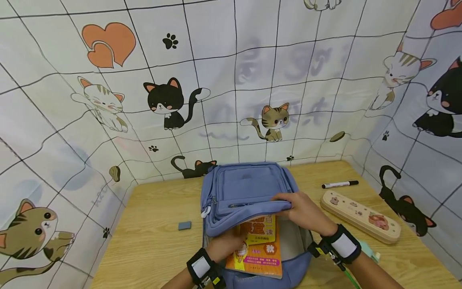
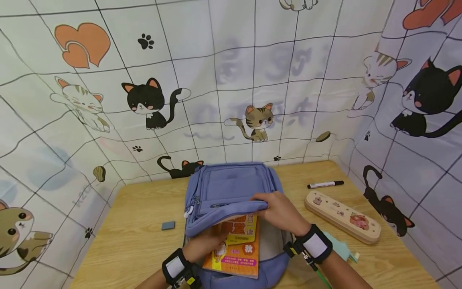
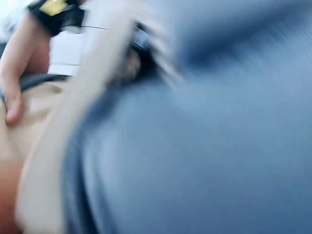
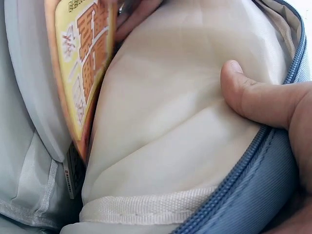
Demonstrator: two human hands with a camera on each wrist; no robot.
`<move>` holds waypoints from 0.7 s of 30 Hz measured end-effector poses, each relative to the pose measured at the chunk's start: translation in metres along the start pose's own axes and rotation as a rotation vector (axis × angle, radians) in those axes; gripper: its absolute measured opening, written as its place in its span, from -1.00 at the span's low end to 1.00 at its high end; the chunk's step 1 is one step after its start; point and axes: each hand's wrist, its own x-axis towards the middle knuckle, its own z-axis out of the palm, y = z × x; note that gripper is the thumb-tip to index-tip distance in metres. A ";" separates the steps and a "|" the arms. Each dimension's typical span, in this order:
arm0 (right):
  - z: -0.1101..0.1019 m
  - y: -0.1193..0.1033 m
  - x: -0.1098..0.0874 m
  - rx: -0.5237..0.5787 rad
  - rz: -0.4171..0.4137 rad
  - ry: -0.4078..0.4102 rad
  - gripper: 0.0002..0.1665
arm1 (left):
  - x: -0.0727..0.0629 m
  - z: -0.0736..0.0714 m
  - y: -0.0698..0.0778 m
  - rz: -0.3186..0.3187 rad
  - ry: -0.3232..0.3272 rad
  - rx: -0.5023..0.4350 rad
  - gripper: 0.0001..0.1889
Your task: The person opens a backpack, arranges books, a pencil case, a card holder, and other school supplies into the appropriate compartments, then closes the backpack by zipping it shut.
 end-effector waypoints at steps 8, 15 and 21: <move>0.001 0.002 0.001 0.004 -0.019 -0.017 -0.66 | -0.022 0.005 0.003 0.361 -0.282 0.860 -0.29; 0.001 0.000 0.000 0.006 -0.022 -0.014 -0.65 | -0.011 0.006 -0.004 0.447 -0.278 0.920 -0.34; 0.004 0.001 0.000 0.008 -0.038 -0.001 -0.67 | 0.004 0.004 -0.014 0.481 -0.253 0.890 -0.33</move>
